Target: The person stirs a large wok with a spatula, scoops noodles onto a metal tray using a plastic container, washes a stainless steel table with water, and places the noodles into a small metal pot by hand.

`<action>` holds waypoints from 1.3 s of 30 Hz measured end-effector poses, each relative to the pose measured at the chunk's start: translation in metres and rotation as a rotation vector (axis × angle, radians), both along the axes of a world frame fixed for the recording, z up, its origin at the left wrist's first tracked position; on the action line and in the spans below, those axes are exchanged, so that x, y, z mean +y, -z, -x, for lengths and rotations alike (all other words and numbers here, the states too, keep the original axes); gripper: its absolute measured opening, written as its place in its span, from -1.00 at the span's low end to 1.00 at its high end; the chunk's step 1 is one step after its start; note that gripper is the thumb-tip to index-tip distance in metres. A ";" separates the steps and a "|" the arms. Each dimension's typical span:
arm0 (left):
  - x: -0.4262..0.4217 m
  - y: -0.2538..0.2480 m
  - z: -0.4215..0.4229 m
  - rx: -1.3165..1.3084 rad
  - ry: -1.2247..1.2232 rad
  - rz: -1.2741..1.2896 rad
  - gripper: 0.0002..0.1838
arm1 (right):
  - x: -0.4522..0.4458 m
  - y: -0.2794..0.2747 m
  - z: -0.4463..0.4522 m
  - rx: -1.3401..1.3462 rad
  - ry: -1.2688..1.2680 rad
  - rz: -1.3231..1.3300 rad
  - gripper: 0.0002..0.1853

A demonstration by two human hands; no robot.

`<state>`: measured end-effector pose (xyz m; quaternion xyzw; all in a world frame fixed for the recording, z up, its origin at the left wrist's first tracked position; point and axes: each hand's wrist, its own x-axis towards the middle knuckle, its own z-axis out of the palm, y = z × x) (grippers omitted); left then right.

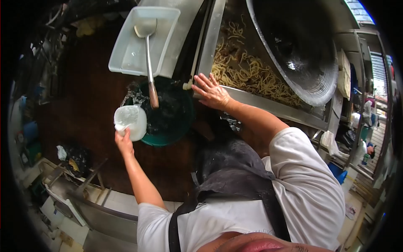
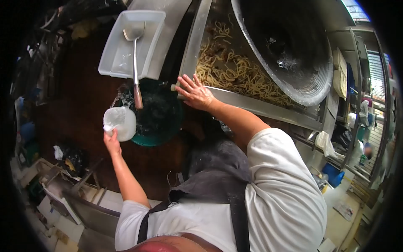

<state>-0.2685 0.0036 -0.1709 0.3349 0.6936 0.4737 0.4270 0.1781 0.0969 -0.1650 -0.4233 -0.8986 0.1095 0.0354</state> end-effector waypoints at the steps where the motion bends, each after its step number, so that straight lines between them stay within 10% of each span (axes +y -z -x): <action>1: 0.005 -0.032 0.003 0.011 0.001 -0.022 -0.66 | 0.000 -0.003 -0.001 0.011 -0.006 -0.008 -0.11; 12: 0.179 -0.279 -0.086 0.299 0.135 -0.144 -0.73 | 0.034 -0.001 -0.013 0.575 0.197 0.119 -0.36; 15: 0.256 -0.306 -0.152 0.564 0.333 -0.218 -0.69 | 0.125 -0.019 -0.009 0.805 0.410 -0.251 -0.63; 23: 0.424 -0.269 -0.323 0.882 0.799 -0.279 -0.68 | 0.358 -0.014 -0.066 0.866 1.074 -0.281 -0.71; 27: 0.452 -0.248 -0.388 1.040 0.877 -0.183 -0.67 | 0.444 0.051 -0.094 1.875 1.133 -0.034 -0.71; 29: 0.465 -0.241 -0.408 1.131 0.942 -0.220 -0.70 | 0.456 0.062 -0.109 1.328 1.421 -0.134 -0.76; 32: 0.473 -0.233 -0.429 1.222 1.017 -0.246 -0.75 | 0.443 0.051 -0.114 1.205 1.506 -0.281 -0.85; 34: 0.478 -0.229 -0.438 1.202 1.035 -0.258 -0.76 | 0.438 0.043 -0.122 1.676 1.378 0.044 -0.89; 39: 0.468 -0.229 -0.468 1.378 1.103 -0.289 -0.75 | 0.461 0.143 -0.129 1.589 1.148 0.083 -0.80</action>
